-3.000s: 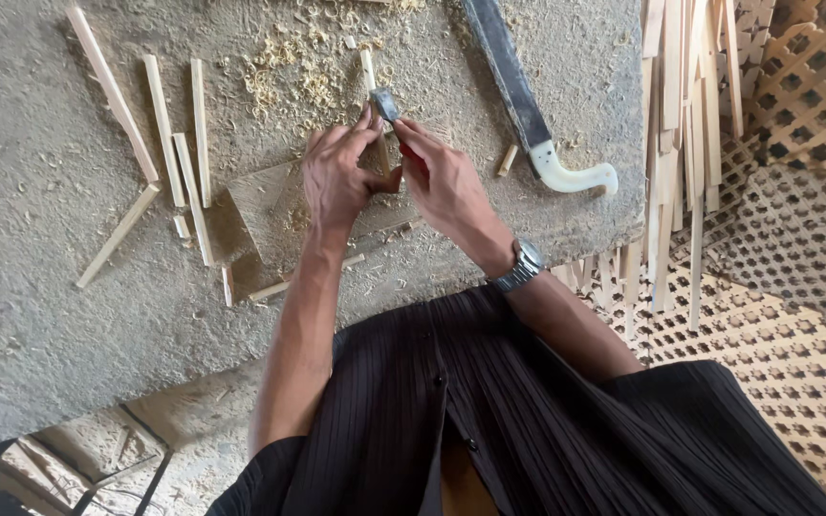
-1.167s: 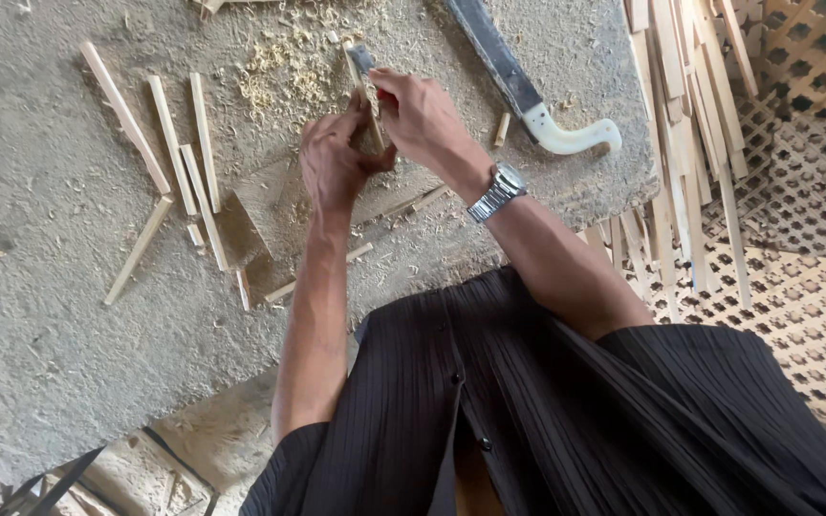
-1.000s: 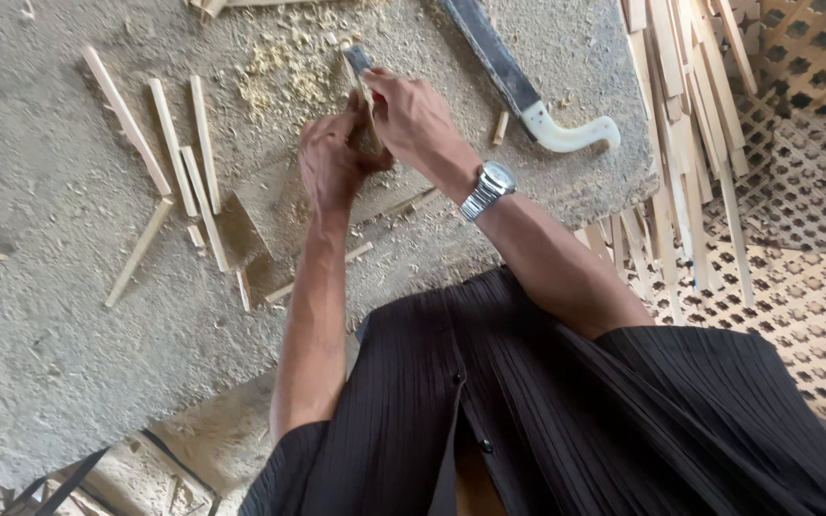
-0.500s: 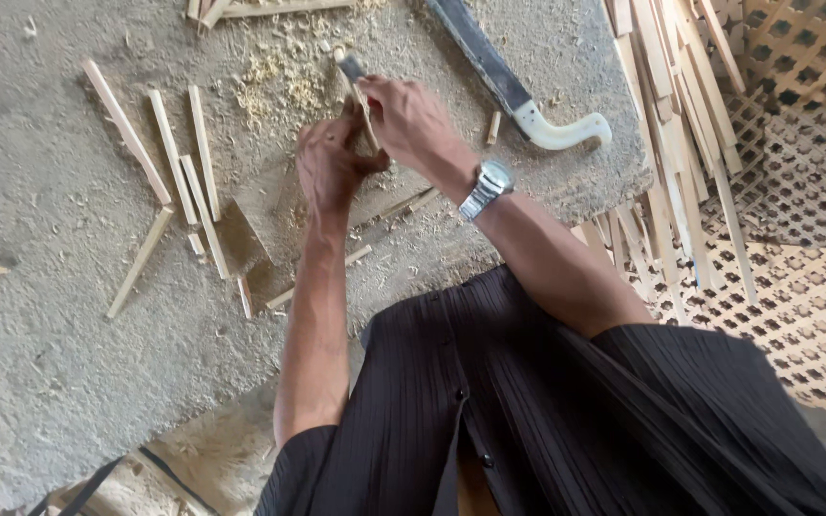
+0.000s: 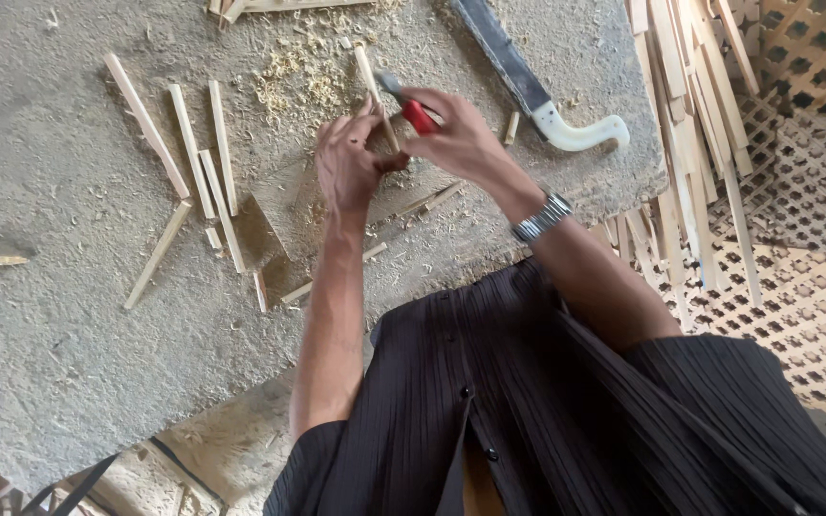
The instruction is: The person uses a small knife to shave and shape a thin wooden stick held against a wooden block. The person repeatedly rotates the stick and shaves its surface, producing wood shavings that accumulate on the work surface.
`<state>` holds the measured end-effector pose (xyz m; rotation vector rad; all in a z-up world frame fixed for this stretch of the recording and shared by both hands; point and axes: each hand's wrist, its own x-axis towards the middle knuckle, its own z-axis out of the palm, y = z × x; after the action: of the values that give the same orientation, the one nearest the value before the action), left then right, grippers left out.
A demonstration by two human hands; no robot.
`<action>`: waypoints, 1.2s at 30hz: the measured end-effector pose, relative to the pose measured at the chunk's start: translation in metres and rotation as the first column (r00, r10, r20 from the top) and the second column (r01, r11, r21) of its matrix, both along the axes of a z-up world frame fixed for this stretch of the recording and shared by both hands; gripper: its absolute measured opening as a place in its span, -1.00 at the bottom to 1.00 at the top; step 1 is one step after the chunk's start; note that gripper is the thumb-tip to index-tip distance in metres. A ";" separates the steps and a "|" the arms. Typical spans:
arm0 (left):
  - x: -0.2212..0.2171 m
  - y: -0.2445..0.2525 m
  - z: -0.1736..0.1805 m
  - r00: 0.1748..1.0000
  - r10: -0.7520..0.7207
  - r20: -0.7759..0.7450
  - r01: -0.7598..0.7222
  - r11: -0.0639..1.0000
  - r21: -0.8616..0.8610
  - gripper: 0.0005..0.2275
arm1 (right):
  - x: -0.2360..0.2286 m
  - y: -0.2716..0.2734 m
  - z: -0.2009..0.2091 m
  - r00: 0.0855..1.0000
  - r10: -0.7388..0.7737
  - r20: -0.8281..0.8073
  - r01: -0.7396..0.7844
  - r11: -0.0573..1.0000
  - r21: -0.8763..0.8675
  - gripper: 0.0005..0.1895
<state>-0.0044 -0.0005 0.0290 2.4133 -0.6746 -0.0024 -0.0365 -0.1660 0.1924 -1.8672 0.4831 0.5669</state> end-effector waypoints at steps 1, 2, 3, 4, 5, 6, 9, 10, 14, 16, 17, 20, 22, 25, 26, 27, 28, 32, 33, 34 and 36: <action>0.001 0.002 -0.004 1.000 0.005 -0.004 -0.005 1.000 0.002 -0.40 | -0.010 -0.005 -0.004 1.000 0.005 -0.004 -0.005 1.000 0.002 -0.22; 0.001 0.003 -0.008 1.000 -0.010 -0.006 0.010 1.000 0.020 -0.41 | -0.019 -0.011 -0.008 0.999 0.042 0.023 -0.042 0.999 0.020 -0.18; 0.002 0.001 -0.013 1.000 -0.026 -0.008 0.026 0.999 0.033 -0.41 | -0.029 -0.020 -0.012 0.996 0.076 0.052 -0.077 0.996 0.031 -0.13; 0.006 0.001 -0.016 1.000 -0.024 -0.010 0.024 0.999 0.029 -0.41 | -0.036 -0.021 -0.014 0.996 0.078 0.049 -0.080 0.996 0.027 -0.13; 0.004 0.002 -0.018 0.999 -0.030 0.043 0.029 0.999 0.030 -0.38 | -0.047 -0.022 -0.015 0.989 0.114 0.097 -0.104 0.990 -0.096 -0.25; 0.002 0.004 -0.021 0.995 -0.037 0.095 0.034 0.999 0.031 -0.33 | -0.058 -0.022 -0.016 0.978 0.156 0.141 -0.123 0.968 -0.218 -0.37; 0.001 0.002 -0.015 0.993 -0.032 0.111 0.034 0.999 -0.017 -0.40 | -0.076 -0.021 -0.022 0.920 0.196 0.339 -0.069 0.933 -0.353 -0.56; 0.001 0.000 -0.018 0.994 -0.022 0.107 0.025 1.000 -0.018 -0.40 | -0.076 -0.021 -0.025 0.920 0.205 0.334 -0.080 0.932 -0.354 -0.56; 0.002 0.003 -0.021 0.993 0.006 0.119 -0.003 1.000 -0.027 -0.52 | -0.076 -0.015 -0.041 0.926 -0.010 0.377 0.050 0.994 -0.094 -0.57; 0.001 0.000 -0.023 0.997 0.008 0.073 -0.007 1.000 -0.013 -0.56 | -0.074 -0.011 -0.043 0.911 -0.037 0.411 0.076 0.994 -0.080 -0.57; 0.002 0.000 -0.026 0.992 0.016 0.124 -0.014 1.000 -0.021 -0.64 | -0.071 -0.007 -0.041 0.910 -0.010 0.415 0.052 0.994 -0.092 -0.59; 0.002 0.001 -0.028 0.985 0.020 0.169 -0.020 1.000 -0.004 -0.73 | -0.066 0.004 -0.040 0.885 0.051 0.463 0.008 0.992 -0.124 -0.62; 0.002 0.002 -0.032 0.987 0.016 0.162 -0.019 1.000 0.021 -0.72 | -0.064 0.006 -0.043 0.859 0.083 0.505 -0.010 0.989 -0.146 -0.64; 0.002 0.002 -0.039 0.979 0.026 0.204 -0.017 0.999 -0.044 -0.68 | -0.063 0.005 -0.043 0.846 0.200 0.495 -0.048 0.952 -0.302 -0.63; 0.002 0.001 -0.039 0.977 0.021 0.210 -0.015 0.999 -0.033 -0.72 | -0.063 0.006 -0.038 0.863 0.200 0.464 -0.048 0.947 -0.319 -0.64; 0.004 0.001 -0.039 0.975 0.014 0.221 -0.010 1.000 -0.021 -0.77 | -0.061 0.008 -0.032 0.878 0.196 0.436 -0.044 0.941 -0.335 -0.65; 0.004 0.003 -0.038 0.975 0.013 0.222 -0.009 1.000 -0.020 -0.77 | -0.061 0.011 -0.036 0.878 0.194 0.437 -0.042 0.942 -0.334 -0.65; 0.002 0.002 -0.033 0.970 -0.002 0.243 0.012 0.999 -0.038 -0.48 | -0.060 0.013 -0.043 0.839 0.227 0.494 -0.013 0.917 -0.399 -0.68; 0.004 0.002 -0.030 0.976 -0.009 0.219 0.016 0.999 -0.029 -0.50 | -0.059 0.014 -0.043 0.837 0.220 0.502 -0.002 0.917 -0.399 -0.67; 0.004 0.002 -0.031 0.976 -0.010 0.220 0.016 0.999 -0.029 -0.50 | -0.059 0.015 -0.043 0.836 0.220 0.503 -0.001 0.917 -0.399 -0.67; 0.003 0.002 -0.032 0.970 -0.012 0.244 0.019 0.999 -0.027 -0.51 | -0.060 0.015 -0.043 0.827 0.249 0.504 -0.018 0.908 -0.418 -0.69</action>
<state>-0.0009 0.0017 -0.0031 2.4018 -0.7973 0.3008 -0.0969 -0.1509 0.1492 -2.3542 0.0734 -0.0105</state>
